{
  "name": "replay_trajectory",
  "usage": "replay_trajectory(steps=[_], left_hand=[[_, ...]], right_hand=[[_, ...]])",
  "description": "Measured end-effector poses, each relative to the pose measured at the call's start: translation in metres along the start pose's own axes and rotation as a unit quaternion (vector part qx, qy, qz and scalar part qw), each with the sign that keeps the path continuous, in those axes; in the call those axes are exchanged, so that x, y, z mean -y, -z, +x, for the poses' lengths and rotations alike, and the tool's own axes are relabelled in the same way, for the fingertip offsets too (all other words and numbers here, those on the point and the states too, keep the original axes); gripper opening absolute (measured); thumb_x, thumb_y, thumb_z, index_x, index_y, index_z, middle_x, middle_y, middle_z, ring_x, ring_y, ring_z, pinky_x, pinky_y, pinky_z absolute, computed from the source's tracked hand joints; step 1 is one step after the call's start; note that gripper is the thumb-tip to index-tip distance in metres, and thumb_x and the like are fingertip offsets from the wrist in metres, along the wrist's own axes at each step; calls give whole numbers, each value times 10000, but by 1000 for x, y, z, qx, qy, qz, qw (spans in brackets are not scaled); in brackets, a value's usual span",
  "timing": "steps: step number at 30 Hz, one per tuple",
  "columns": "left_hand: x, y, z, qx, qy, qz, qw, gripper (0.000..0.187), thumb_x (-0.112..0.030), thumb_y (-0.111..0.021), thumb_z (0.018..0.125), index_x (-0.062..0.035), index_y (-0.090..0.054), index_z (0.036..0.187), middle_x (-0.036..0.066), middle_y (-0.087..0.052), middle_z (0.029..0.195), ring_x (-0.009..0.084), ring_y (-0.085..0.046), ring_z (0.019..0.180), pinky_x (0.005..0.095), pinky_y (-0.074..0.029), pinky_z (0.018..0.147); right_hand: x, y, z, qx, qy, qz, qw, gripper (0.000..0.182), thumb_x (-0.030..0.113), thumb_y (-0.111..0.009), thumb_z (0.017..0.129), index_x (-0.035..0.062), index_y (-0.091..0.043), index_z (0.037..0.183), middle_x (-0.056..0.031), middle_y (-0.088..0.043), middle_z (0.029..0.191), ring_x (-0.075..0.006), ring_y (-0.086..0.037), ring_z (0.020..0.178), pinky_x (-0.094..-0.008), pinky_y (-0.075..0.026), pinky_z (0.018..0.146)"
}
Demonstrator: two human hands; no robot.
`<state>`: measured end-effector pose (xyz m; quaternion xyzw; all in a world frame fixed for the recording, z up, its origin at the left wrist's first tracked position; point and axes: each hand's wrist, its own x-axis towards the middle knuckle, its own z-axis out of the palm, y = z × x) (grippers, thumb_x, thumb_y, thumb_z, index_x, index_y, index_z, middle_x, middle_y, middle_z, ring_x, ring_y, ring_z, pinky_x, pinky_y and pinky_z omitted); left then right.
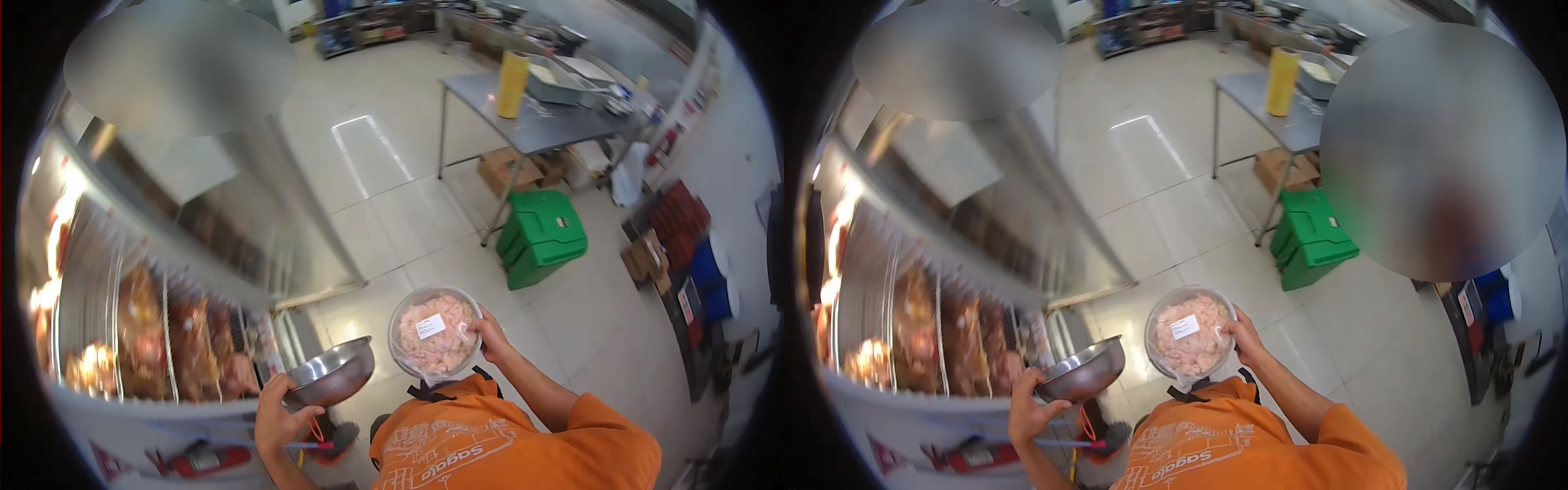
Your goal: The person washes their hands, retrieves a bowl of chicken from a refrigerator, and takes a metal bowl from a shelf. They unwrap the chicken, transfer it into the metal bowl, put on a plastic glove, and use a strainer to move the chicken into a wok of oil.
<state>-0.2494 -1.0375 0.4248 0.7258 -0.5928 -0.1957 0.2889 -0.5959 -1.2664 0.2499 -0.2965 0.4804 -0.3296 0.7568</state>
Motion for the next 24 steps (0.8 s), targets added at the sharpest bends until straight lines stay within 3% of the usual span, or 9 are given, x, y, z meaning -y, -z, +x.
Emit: replay_trajectory(steps=[6,7,9,13,14,16,20,21,24], left_hand=[[-54,-109,190,68,-104,78,989,379,-198,-837,602,-29,-552,785,100,-574,773,310,-522,812,406,-360,819],[-30,-119,226,70,-120,73,988,366,-199,-833,614,-35,-557,790,95,-575,768,305,-523,810,408,-359,822],[-52,-161,282,95,-162,59,980,306,-195,-804,671,-54,-567,802,78,-582,761,286,-535,811,408,-353,836],[-109,-260,411,123,-317,21,940,243,-180,-764,725,-68,-568,814,67,-596,789,273,-549,832,409,-353,849],[-93,-275,455,116,-352,23,928,220,-175,-749,743,-74,-574,830,64,-600,801,268,-555,847,409,-354,855],[-136,-327,524,134,-417,27,898,200,-169,-725,767,-89,-577,876,61,-606,825,269,-560,879,418,-358,865],[-237,-428,647,117,-512,14,851,241,-158,-748,734,-81,-556,859,66,-595,830,274,-554,913,424,-378,859],[-218,-441,678,110,-518,16,848,243,-156,-748,733,-82,-560,868,69,-598,838,280,-553,921,429,-379,868],[-267,-506,741,103,-530,28,841,243,-148,-740,737,-86,-573,903,79,-609,863,294,-556,947,447,-378,898]], right_hand=[[46,133,-4,-161,120,153,968,730,-21,-482,639,32,-429,1365,-144,-556,1218,-269,-570,1074,-367,-502,910],[41,124,18,-186,127,168,960,721,-9,-481,636,24,-428,1353,-149,-556,1212,-279,-565,1085,-374,-498,928],[56,152,11,-255,152,196,934,704,17,-478,628,8,-426,1330,-159,-555,1201,-300,-556,1106,-389,-489,963],[84,221,21,-330,175,249,894,705,25,-477,631,7,-421,1333,-171,-538,1238,-315,-545,1135,-407,-485,974],[82,207,51,-334,179,257,889,712,22,-475,630,7,-419,1340,-172,-534,1249,-317,-540,1144,-403,-487,967],[111,223,56,-361,197,288,865,717,22,-473,630,7,-417,1344,-174,-528,1259,-324,-532,1156,-403,-489,962],[150,276,72,-418,249,332,808,700,60,-481,638,2,-417,1333,-181,-526,1254,-344,-535,1148,-443,-484,977],[139,255,97,-435,256,333,796,689,85,-488,644,-8,-421,1323,-183,-531,1245,-349,-541,1139,-458,-482,982],[162,275,102,-447,258,371,772,665,108,-497,655,-34,-429,1300,-193,-540,1231,-360,-554,1117,-473,-486,976]])
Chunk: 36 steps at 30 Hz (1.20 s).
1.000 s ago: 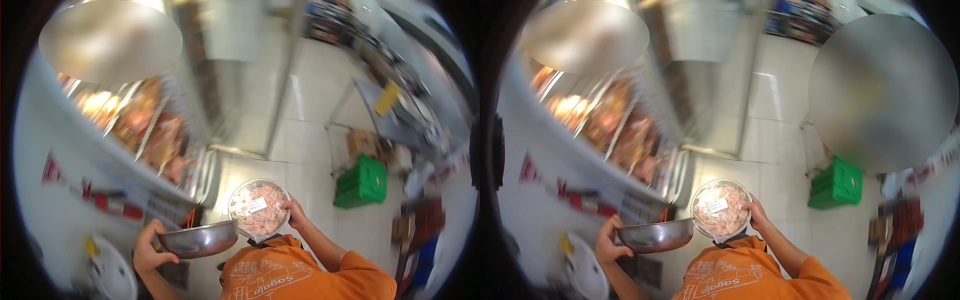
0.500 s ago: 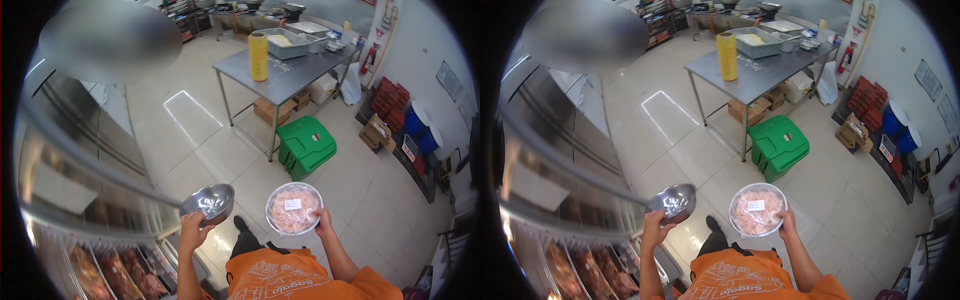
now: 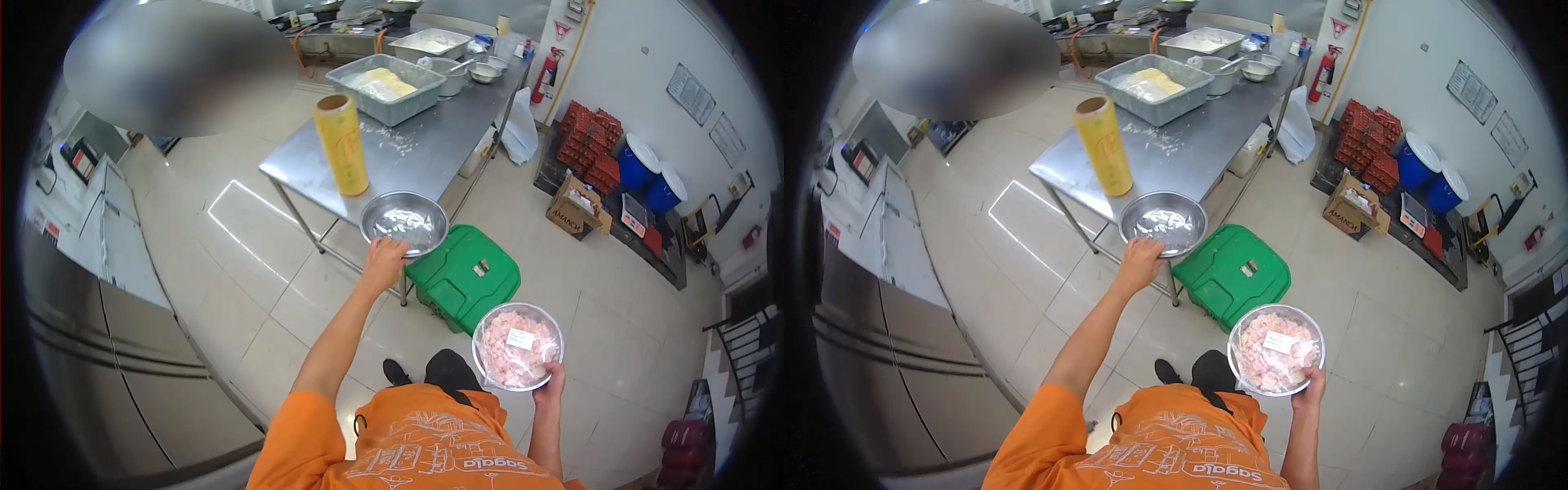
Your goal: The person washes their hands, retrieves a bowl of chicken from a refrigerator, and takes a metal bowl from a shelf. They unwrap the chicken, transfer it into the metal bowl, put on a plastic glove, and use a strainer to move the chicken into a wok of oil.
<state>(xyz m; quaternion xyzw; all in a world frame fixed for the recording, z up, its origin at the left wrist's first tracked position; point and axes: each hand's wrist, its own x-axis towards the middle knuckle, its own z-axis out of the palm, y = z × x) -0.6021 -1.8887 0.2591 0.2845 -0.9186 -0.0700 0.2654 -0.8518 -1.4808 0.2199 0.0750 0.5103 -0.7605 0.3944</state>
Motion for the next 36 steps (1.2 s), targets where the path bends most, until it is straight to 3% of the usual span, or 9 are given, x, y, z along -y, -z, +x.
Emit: replay_trajectory(steps=[6,10,14,17,21,24,30,34,36], left_hand=[[55,-41,94,-25,20,16,999,399,-147,-759,709,-82,-598,1068,129,-563,1016,304,-520,1032,418,-392,927],[36,-23,98,-63,130,-217,966,414,-149,-734,737,-78,-590,1119,135,-538,1053,315,-503,1057,464,-364,974],[11,22,67,87,124,-287,946,680,-218,-779,691,-157,-518,1316,188,-388,1367,378,-345,1301,479,-298,1074],[9,24,57,161,191,-220,943,815,-227,-787,655,-232,-454,1399,195,-220,1500,425,-208,1387,531,-200,1127],[34,6,61,117,227,-85,963,838,-228,-821,607,-280,-482,1372,187,-232,1505,422,-191,1403,634,-157,1094],[45,-1,71,148,221,-78,961,760,-230,-812,635,-272,-520,1336,168,-264,1488,417,-191,1405,632,-157,1094],[62,-6,106,98,207,-79,970,614,-221,-789,655,-193,-586,1234,129,-430,1309,317,-338,1310,539,-200,1062],[70,-14,125,86,174,5,981,453,-193,-759,663,-122,-618,1088,87,-531,1094,284,-458,1136,519,-291,956],[73,-24,130,101,135,26,985,334,-152,-736,677,-95,-605,979,72,-542,962,268,-507,987,475,-363,869]], right_hand=[[14,-93,84,34,-17,-4,999,628,91,-517,660,-50,-455,1269,-200,-563,1195,-331,-585,1076,-432,-516,935],[24,-185,156,123,-39,-58,990,650,29,-491,663,-45,-441,1307,-190,-562,1216,-302,-581,1087,-381,-507,926],[11,-268,218,235,-116,-101,960,722,22,-510,663,7,-416,1379,-165,-567,1227,-265,-578,1092,-363,-488,945],[-19,-324,265,313,-204,-135,918,663,35,-542,678,11,-461,1335,-147,-587,1189,-248,-596,1047,-363,-513,906],[-50,-397,296,326,-227,-235,887,617,22,-538,675,17,-505,1291,-127,-601,1131,-230,-614,994,-350,-519,888],[-60,-439,311,380,-219,-262,859,520,64,-569,736,19,-545,1254,-116,-634,1049,-218,-629,923,-330,-517,835],[-62,-480,336,351,53,-456,816,331,207,-586,879,10,-619,1143,-108,-680,945,-180,-631,853,-301,-494,744],[-43,-465,313,287,266,-440,808,258,113,-573,873,10,-633,1102,-120,-675,916,-199,-639,815,-318,-501,744],[-31,-451,280,303,303,-426,797,224,13,-538,827,9,-657,1017,-138,-669,895,-239,-643,780,-350,-508,758]])
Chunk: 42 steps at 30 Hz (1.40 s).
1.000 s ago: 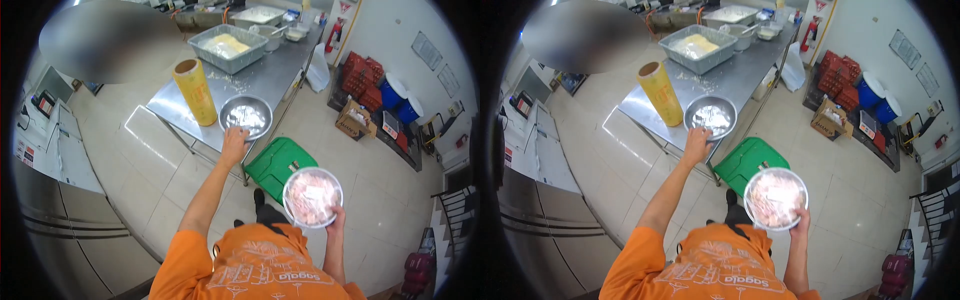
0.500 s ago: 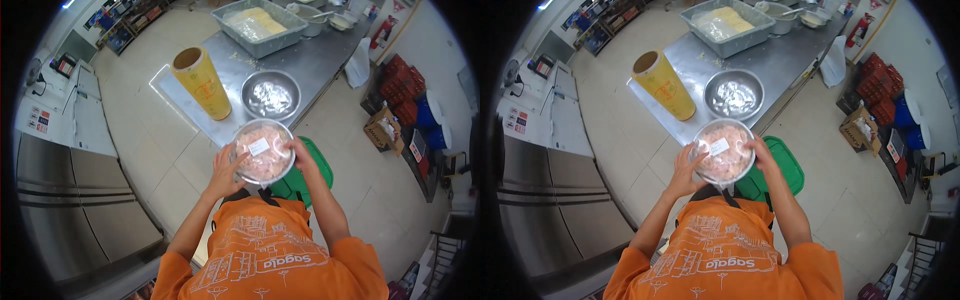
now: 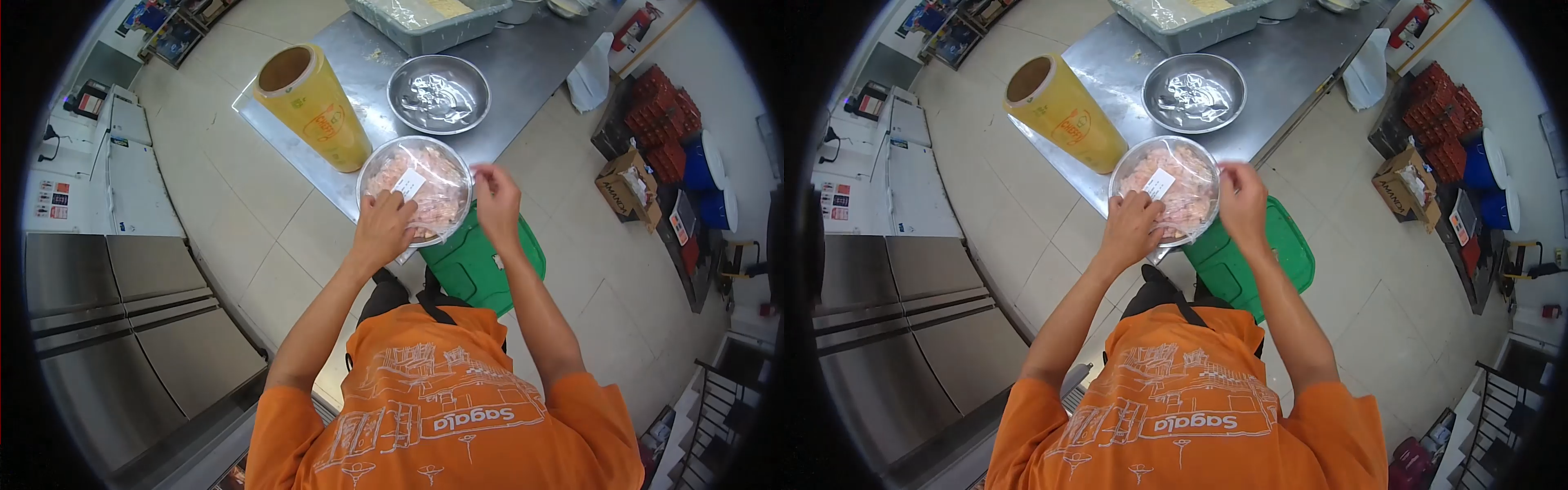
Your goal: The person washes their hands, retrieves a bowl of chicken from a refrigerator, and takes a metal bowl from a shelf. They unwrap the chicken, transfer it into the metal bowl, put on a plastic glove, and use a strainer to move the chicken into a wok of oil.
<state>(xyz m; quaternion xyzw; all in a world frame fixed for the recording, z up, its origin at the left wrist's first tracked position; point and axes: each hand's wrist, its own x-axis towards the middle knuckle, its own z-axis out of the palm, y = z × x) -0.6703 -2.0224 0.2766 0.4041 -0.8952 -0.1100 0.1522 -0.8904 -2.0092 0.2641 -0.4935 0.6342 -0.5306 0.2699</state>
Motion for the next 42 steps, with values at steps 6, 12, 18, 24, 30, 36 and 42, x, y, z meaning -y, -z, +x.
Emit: replay_trajectory(steps=[6,12,18,24,30,36,42], left_hand=[[3,-28,-5,-136,-79,-73,985,172,-30,-698,670,-56,-589,800,76,-500,691,250,-553,654,369,-467,565],[13,-16,5,-185,-101,-80,974,171,9,-690,680,-34,-632,835,77,-531,681,246,-564,616,352,-477,530],[20,-20,15,-181,-141,-99,968,161,21,-675,714,-16,-647,867,80,-540,678,240,-569,613,350,-475,520],[31,-28,26,-195,-149,-140,959,145,25,-662,727,-12,-649,867,81,-544,682,239,-568,610,347,-476,520],[34,-23,33,-175,-98,-237,951,161,9,-675,743,-22,-636,896,94,-546,732,218,-549,599,329,-468,544],[35,-32,-8,-302,277,-324,853,342,-124,-688,840,-38,-529,1131,47,-473,827,146,-469,756,261,-390,644],[62,-93,1,-367,462,-511,625,229,-177,-616,923,-69,-447,1034,15,-468,802,72,-414,580,246,-347,494]], right_hand=[[28,-24,-89,164,173,-83,968,279,-47,-527,762,-21,-622,1022,-193,-646,1004,-351,-614,917,-413,-495,865],[34,-46,-80,141,167,-116,969,303,-59,-524,752,-64,-588,1049,-234,-617,1064,-374,-591,976,-436,-480,887],[13,-72,-72,132,166,-297,931,254,39,-538,775,-78,-588,995,-235,-611,1011,-376,-585,902,-437,-456,868],[-4,-95,-51,226,56,-369,900,189,142,-556,780,-22,-625,843,-235,-639,983,-365,-592,896,-430,-451,824],[-7,-104,-14,302,-33,-385,872,331,258,-567,803,-5,-654,985,-279,-606,1142,-401,-569,1077,-463,-427,922],[-9,-116,-10,231,1,-450,862,455,241,-575,818,-34,-601,1179,-294,-559,1218,-418,-521,1165,-488,-370,1025],[8,-93,-3,338,50,-310,887,424,218,-630,792,31,-625,1172,-242,-610,1159,-377,-598,1051,-454,-467,913]])
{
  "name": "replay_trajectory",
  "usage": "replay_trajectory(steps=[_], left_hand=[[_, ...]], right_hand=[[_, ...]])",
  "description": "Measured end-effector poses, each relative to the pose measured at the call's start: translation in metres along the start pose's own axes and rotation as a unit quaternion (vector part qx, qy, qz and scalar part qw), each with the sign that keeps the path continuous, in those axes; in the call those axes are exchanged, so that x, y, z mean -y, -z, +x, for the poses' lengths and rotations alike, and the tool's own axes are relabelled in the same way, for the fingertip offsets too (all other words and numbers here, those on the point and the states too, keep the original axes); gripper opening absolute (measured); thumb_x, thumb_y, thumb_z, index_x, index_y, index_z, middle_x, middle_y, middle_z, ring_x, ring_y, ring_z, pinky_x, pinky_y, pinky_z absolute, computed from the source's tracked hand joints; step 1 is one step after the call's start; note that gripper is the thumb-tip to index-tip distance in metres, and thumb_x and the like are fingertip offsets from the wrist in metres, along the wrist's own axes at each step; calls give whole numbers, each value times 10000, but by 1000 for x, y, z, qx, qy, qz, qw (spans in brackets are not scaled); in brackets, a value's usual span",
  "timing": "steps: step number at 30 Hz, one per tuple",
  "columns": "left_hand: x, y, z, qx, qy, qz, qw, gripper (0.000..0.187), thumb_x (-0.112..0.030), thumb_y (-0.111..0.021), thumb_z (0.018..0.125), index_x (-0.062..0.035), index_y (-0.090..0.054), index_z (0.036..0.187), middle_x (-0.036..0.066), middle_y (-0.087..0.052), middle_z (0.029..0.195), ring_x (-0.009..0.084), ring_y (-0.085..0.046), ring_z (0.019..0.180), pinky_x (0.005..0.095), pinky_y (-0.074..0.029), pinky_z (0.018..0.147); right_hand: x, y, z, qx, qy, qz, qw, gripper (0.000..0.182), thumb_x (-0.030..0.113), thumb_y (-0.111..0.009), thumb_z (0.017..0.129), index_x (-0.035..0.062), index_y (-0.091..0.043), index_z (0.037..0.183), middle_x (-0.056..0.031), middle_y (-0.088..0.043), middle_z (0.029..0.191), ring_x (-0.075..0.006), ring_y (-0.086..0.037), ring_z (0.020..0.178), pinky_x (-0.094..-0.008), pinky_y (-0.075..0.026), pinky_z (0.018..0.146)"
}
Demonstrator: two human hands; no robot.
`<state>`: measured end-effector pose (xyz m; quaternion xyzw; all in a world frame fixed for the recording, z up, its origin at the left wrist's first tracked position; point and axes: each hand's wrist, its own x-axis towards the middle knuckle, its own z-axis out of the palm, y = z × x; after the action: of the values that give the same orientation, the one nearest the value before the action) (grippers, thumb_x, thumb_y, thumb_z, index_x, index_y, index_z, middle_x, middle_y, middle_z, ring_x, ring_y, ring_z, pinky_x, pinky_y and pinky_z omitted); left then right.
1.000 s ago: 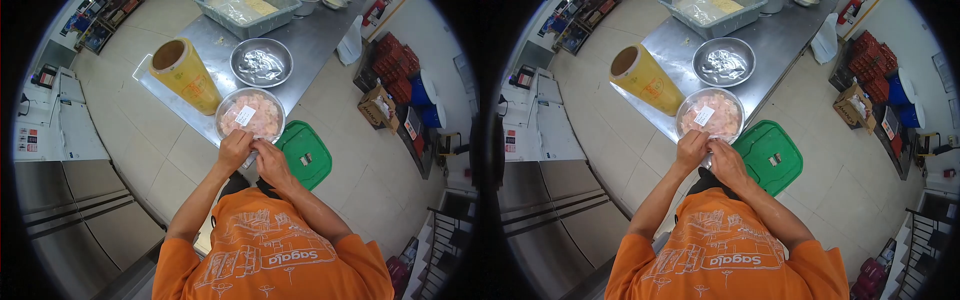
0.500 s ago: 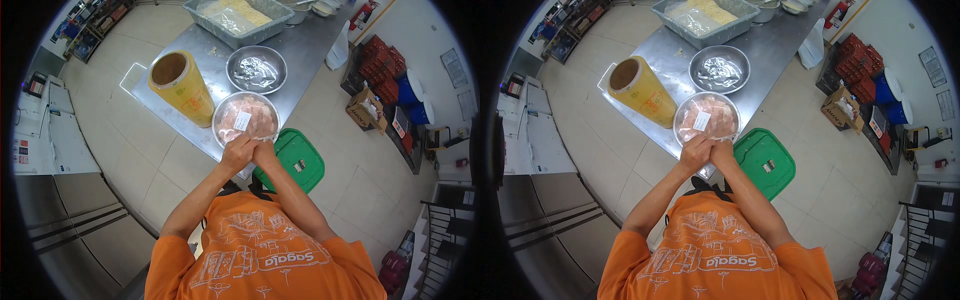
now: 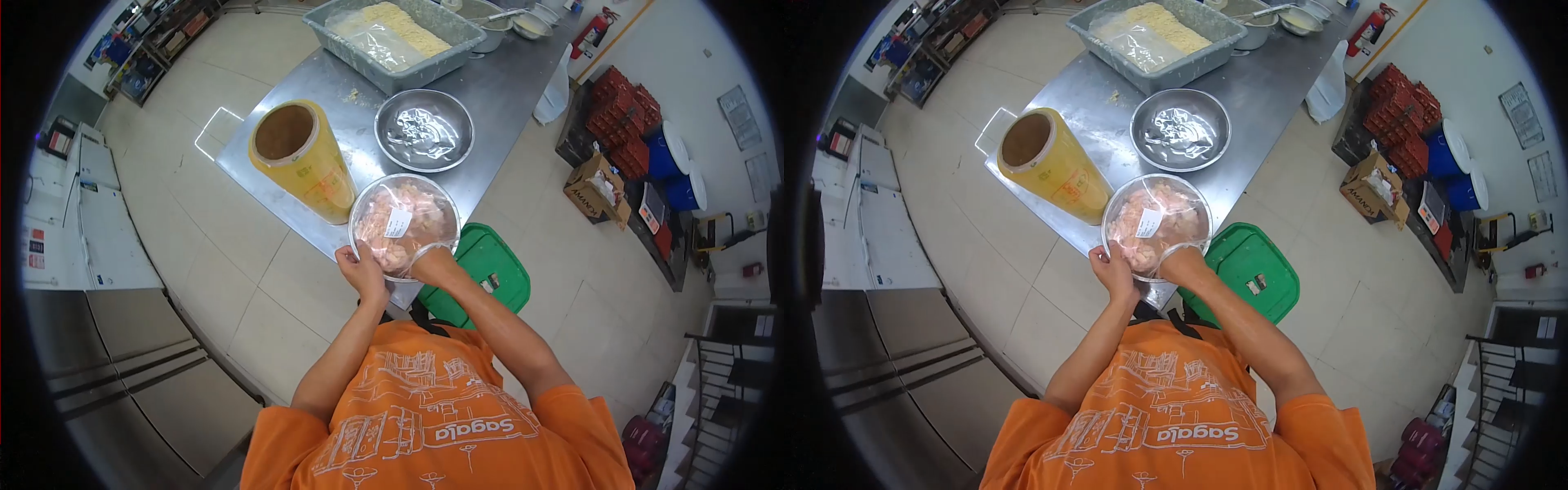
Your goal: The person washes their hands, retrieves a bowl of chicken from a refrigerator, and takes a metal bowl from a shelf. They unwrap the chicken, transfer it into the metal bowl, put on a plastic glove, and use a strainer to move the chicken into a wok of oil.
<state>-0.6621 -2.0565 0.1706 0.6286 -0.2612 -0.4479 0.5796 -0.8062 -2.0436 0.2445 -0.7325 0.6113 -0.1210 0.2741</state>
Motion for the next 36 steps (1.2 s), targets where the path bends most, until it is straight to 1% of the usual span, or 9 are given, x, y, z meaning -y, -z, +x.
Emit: replay_trajectory(steps=[3,6,11,14,18,21,23,32,36], left_hand=[[-2,4,-12,-18,52,8,998,185,-205,-580,945,-92,-436,967,24,-501,785,84,-458,583,238,-368,499],[-75,1,-46,57,296,-42,953,174,-233,-526,966,-91,-433,928,31,-476,771,131,-472,661,314,-423,598],[-64,31,-36,283,419,-242,828,583,-244,-526,839,23,-398,1342,191,-529,1309,341,-551,1177,508,-459,993],[-42,53,-33,325,483,-251,774,557,-156,-528,820,42,-411,1327,203,-498,1340,340,-524,1212,497,-440,1026],[-32,53,-52,314,420,-281,803,555,-72,-526,809,68,-396,1330,217,-514,1312,352,-534,1201,477,-446,1028],[-54,28,-59,288,424,-331,792,561,-40,-508,811,87,-365,1338,234,-522,1284,357,-546,1184,464,-479,1009],[-65,3,-52,264,410,-335,806,591,-45,-499,802,94,-332,1351,252,-515,1285,387,-550,1170,491,-492,988],[-129,-81,-41,259,316,-342,846,648,-26,-459,807,82,-218,1398,274,-416,1357,417,-534,1171,514,-518,966],[-134,-106,-38,207,297,-352,863,649,3,-448,800,80,-211,1400,270,-411,1348,422,-523,1178,522,-518,964]], right_hand=[[-12,3,-3,-23,98,-12,995,358,191,-619,799,111,-650,1146,-195,-650,1090,-356,-638,961,-445,-507,831],[-21,28,1,25,151,-34,988,328,143,-610,794,157,-662,1118,-172,-666,1049,-352,-650,921,-447,-516,797],[-40,77,13,154,293,-37,943,359,101,-633,760,182,-672,1107,-151,-664,1049,-354,-648,922,-447,-517,786],[-25,104,6,247,299,-5,922,384,91,-654,738,194,-681,1107,-132,-661,1070,-358,-646,918,-441,-515,787],[-14,131,15,292,326,-6,899,410,63,-679,696,178,-690,1089,-133,-662,1039,-350,-650,874,-419,-521,772],[-38,148,56,206,424,54,880,436,55,-710,656,145,-685,1082,-140,-677,967,-343,-652,854,-405,-522,762],[-19,194,75,287,297,-2,911,436,36,-691,650,107,-677,1080,-138,-677,1004,-341,-633,895,-378,-506,798],[-77,233,196,381,323,99,861,527,216,-801,570,-21,-667,1022,-175,-688,976,-262,-644,866,-342,-495,808],[-99,228,222,291,382,151,864,510,248,-821,582,-34,-669,978,-163,-688,973,-238,-637,882,-349,-495,809]])
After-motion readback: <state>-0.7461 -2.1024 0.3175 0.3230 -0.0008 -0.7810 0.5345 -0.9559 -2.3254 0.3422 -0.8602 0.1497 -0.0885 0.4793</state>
